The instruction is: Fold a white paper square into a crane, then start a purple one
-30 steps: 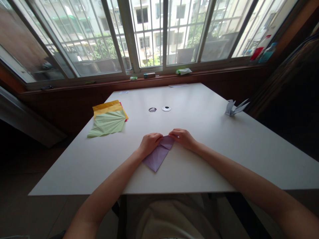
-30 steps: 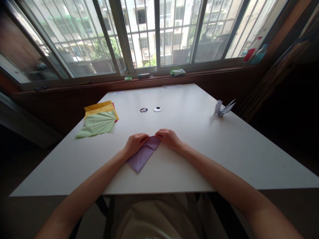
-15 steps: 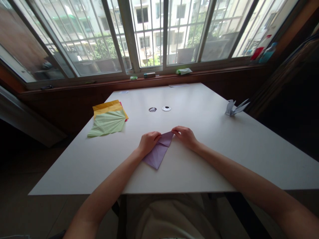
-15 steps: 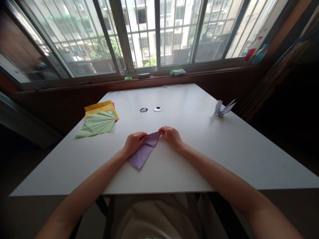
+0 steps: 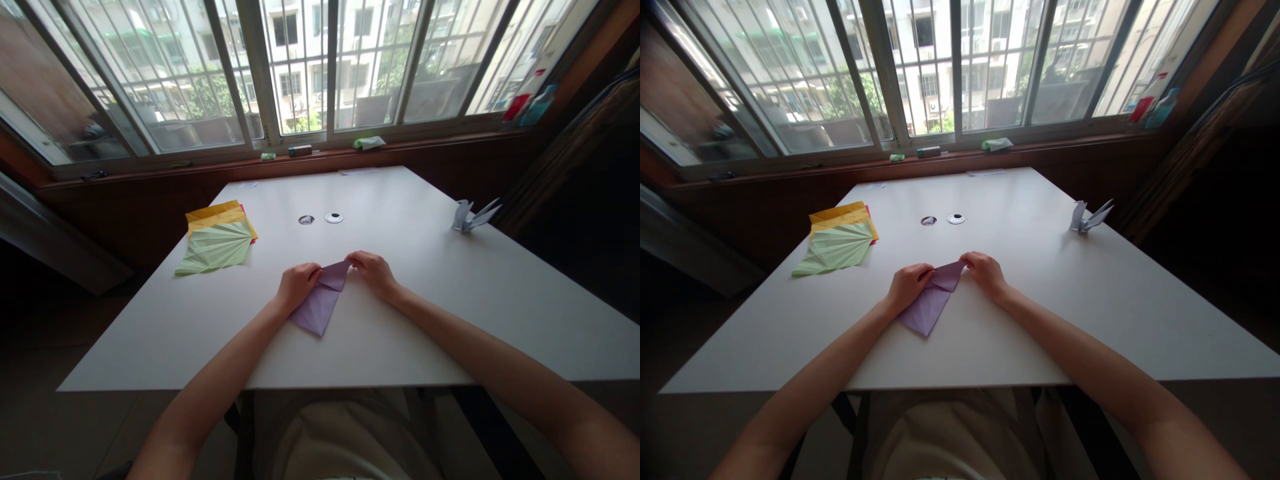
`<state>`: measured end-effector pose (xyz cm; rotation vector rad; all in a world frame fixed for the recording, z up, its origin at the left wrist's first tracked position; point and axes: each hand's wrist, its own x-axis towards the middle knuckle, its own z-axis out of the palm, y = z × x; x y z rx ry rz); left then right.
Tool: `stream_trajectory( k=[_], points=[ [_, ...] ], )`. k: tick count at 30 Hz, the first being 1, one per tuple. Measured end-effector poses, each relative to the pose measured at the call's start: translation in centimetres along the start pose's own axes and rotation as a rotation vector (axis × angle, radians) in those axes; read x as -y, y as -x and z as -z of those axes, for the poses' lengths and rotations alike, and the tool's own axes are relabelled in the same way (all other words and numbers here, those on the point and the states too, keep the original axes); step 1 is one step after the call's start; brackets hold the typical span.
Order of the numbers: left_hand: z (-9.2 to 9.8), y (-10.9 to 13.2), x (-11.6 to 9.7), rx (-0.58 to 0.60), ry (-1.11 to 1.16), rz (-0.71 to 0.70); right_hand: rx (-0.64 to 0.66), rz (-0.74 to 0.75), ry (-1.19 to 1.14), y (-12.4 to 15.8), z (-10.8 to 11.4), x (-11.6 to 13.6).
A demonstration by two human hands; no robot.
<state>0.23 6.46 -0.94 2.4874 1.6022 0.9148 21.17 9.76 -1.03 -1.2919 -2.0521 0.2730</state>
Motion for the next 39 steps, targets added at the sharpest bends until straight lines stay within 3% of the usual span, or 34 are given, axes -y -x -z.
stream_trajectory(
  k=[15,29,39],
  points=[
    [0.15,-0.04,-0.22,0.004,-0.019,0.072,-0.031,-0.065,0.066,-0.04,0.25,-0.08],
    [-0.22,0.09,0.20,-0.005,-0.029,0.057,-0.074,-0.131,0.085,-0.24,0.09,-0.31],
    [-0.32,0.10,0.16,-0.022,-0.033,0.082,-0.138,-0.002,0.005,-0.25,0.12,-0.59]
  ],
)
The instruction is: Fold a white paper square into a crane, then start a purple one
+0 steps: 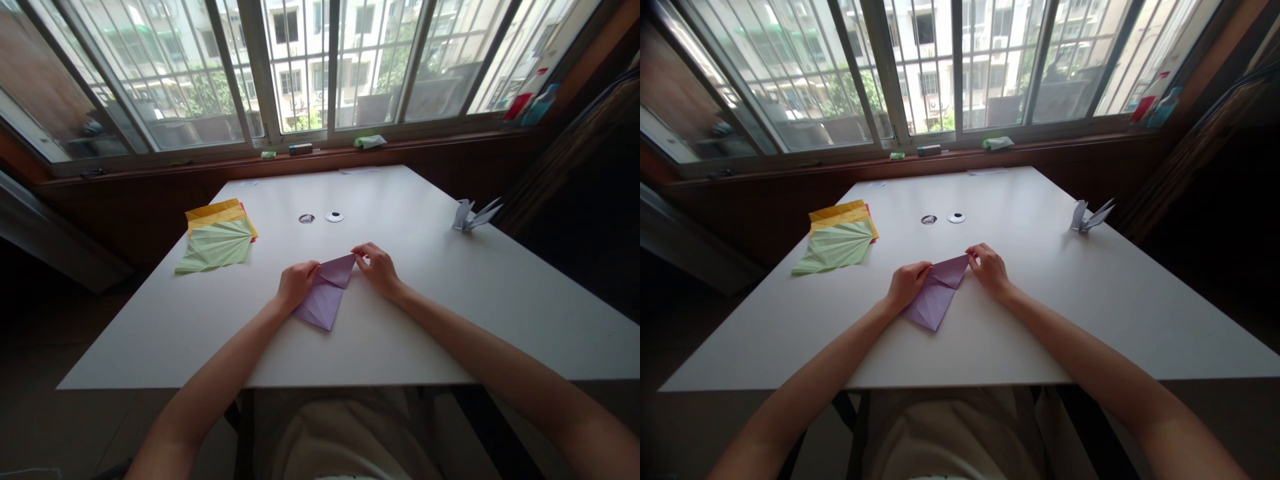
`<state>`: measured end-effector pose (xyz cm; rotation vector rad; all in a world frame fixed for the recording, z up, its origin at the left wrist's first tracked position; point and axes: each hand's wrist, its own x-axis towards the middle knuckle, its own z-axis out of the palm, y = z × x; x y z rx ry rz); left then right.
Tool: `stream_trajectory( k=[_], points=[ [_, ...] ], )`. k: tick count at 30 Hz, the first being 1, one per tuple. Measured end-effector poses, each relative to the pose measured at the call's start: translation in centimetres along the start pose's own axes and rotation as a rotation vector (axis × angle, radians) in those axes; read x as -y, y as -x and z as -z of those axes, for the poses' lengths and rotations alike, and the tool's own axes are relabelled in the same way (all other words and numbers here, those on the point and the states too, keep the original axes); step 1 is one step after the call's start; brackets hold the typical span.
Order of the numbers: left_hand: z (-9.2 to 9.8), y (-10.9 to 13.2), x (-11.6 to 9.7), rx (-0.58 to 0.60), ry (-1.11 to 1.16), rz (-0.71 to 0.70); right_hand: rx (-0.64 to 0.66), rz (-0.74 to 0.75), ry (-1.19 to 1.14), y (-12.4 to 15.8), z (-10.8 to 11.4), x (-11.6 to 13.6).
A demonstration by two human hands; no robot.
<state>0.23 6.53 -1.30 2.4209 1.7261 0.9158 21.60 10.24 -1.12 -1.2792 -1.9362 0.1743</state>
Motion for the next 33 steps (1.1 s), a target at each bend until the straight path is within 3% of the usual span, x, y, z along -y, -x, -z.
stream_trajectory(
  k=[5,10,12,17,23,33],
  points=[
    [0.1,0.0,-0.1,-0.043,0.017,0.031,-0.056,0.014,-0.042,0.0,0.0,0.0],
    [0.6,0.1,-0.4,-0.181,0.136,0.032,-0.088,-0.013,-0.167,0.0,-0.2,-0.1],
    [0.6,0.1,-0.5,-0.208,0.164,0.026,-0.040,-0.026,-0.229,0.0,-0.2,-0.1],
    [0.5,0.2,-0.4,-0.246,0.218,0.031,0.230,-0.014,-0.421,0.0,0.4,0.2],
    [0.7,0.1,-0.5,-0.259,0.248,0.038,0.406,-0.007,-0.555,0.2,1.0,0.9],
    [0.8,0.1,-0.5,-0.277,0.269,0.014,0.510,-0.049,-0.681,0.3,0.7,0.6]
  ],
)
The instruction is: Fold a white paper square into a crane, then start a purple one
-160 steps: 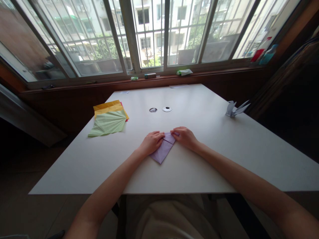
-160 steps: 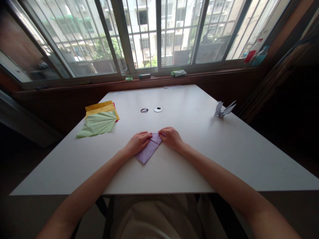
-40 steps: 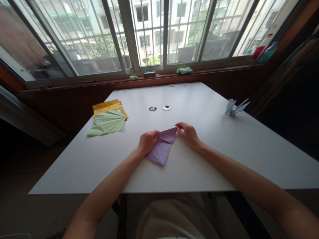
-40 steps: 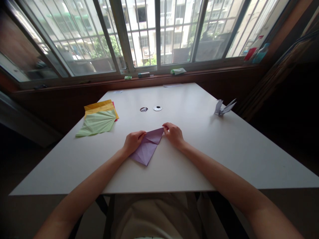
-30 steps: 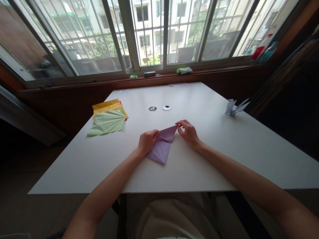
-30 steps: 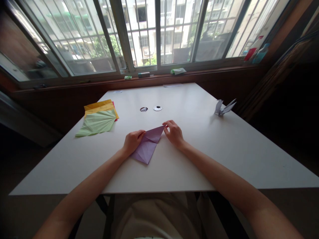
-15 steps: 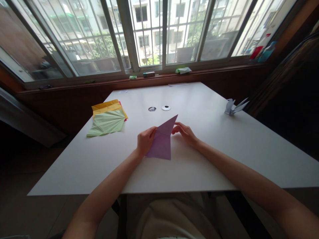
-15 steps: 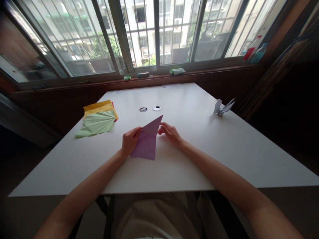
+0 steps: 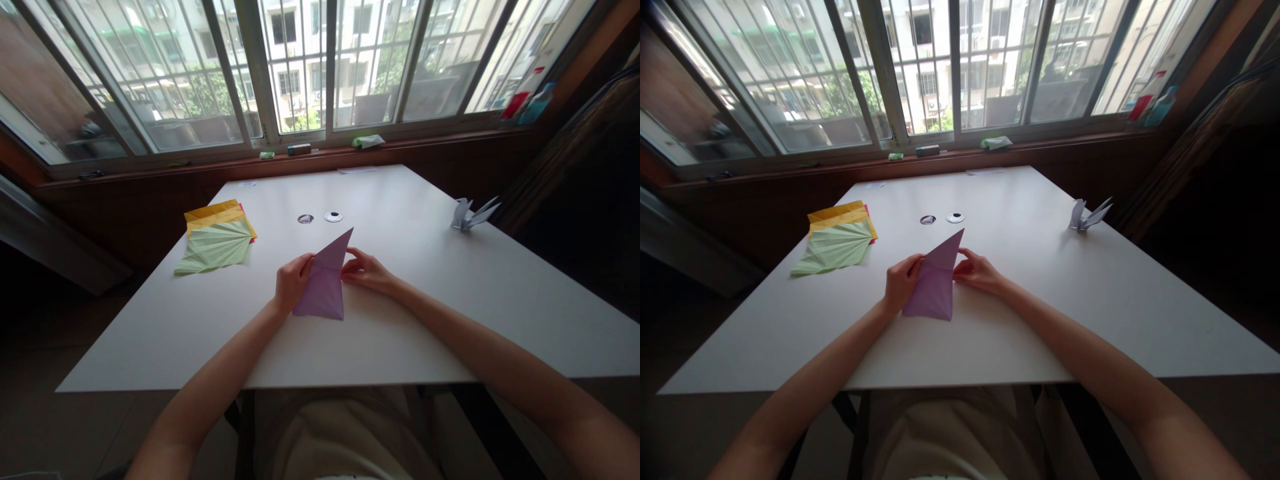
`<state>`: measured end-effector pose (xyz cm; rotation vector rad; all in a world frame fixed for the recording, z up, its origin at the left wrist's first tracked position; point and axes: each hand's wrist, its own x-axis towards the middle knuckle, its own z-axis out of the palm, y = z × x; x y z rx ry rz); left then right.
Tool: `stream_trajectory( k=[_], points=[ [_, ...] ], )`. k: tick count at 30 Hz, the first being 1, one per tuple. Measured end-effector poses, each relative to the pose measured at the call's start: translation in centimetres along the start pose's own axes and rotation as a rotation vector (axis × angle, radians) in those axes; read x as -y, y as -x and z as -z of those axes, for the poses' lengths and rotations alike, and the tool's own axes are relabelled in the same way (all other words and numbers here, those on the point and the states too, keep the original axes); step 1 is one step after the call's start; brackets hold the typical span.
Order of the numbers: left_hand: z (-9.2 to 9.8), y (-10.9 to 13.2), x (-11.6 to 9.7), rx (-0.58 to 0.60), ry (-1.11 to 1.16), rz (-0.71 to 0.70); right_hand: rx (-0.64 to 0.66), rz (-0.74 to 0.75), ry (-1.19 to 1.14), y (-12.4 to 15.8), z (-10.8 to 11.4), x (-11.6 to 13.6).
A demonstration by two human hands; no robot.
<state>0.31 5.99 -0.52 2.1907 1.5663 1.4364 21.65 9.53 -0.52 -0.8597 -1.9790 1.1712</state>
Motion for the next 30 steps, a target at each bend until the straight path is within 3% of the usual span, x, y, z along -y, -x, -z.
stream_trajectory(
  k=[9,14,19,26,30],
  points=[
    [-0.1,0.0,0.1,0.007,0.023,-0.007,0.087,-0.076,-0.173,-0.1,0.0,0.2],
    [-0.1,0.0,0.1,0.039,-0.049,0.005,0.064,-0.096,-0.191,-0.2,0.0,-0.1],
    [-0.2,0.0,0.3,0.088,-0.132,0.026,-0.053,-0.068,-0.165,-0.4,-0.3,-0.6],
    [-0.7,0.3,0.6,0.306,-0.154,-0.022,-0.390,-0.038,0.137,-0.8,0.1,-1.4],
    [-0.8,0.3,0.6,0.394,-0.215,-0.059,-0.410,-0.089,0.238,-0.7,0.3,-1.2]
  ],
)
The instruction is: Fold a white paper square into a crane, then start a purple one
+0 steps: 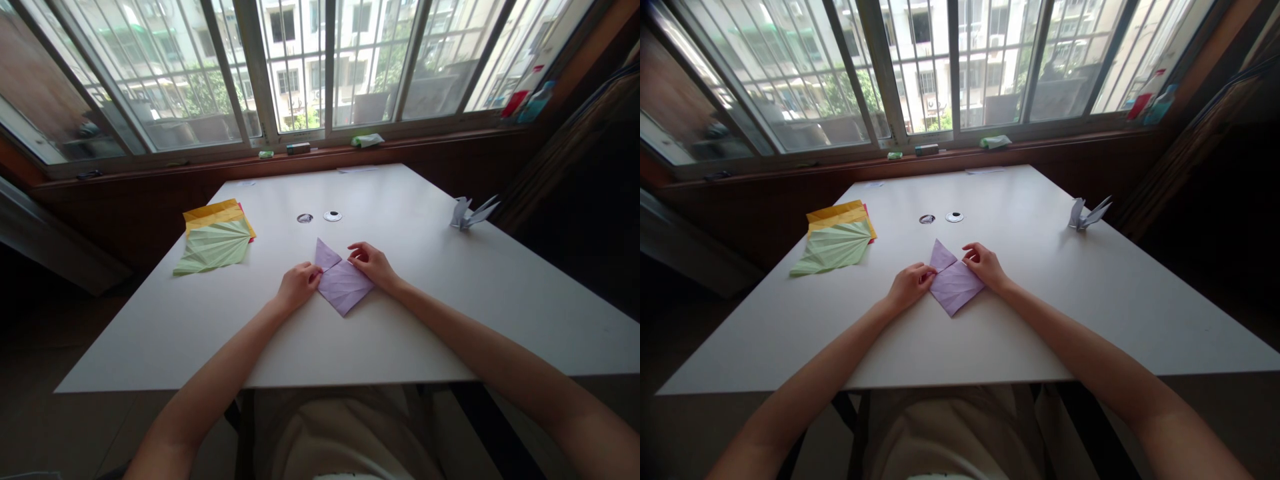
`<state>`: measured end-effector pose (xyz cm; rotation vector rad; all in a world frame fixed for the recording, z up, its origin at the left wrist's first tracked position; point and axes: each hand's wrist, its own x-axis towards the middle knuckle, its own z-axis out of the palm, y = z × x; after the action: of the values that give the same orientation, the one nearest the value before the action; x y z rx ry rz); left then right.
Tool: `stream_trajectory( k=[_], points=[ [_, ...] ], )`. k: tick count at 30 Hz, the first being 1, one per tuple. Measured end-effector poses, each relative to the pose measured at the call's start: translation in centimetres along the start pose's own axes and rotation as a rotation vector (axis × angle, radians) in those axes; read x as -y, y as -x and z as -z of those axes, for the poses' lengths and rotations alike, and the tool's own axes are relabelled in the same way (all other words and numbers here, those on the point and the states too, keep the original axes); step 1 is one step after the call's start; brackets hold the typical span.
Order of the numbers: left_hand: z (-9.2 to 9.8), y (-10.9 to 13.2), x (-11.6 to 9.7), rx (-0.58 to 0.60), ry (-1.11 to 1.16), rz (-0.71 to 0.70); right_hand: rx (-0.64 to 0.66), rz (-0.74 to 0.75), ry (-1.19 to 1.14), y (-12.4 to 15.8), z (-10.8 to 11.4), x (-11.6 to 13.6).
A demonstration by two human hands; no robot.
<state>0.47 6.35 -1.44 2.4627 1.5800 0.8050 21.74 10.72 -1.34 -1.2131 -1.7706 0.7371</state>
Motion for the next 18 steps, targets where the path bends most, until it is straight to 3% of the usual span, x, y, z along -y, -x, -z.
stream_trajectory(
  k=[8,18],
  points=[
    [-0.48,-0.22,0.56,-0.026,-0.016,-0.119,0.008,0.009,0.017,-0.13,-0.06,-0.30],
    [-0.12,-0.31,0.31,0.049,-0.104,-0.095,0.024,-0.015,-0.208,0.08,-0.09,0.21]
  ],
)
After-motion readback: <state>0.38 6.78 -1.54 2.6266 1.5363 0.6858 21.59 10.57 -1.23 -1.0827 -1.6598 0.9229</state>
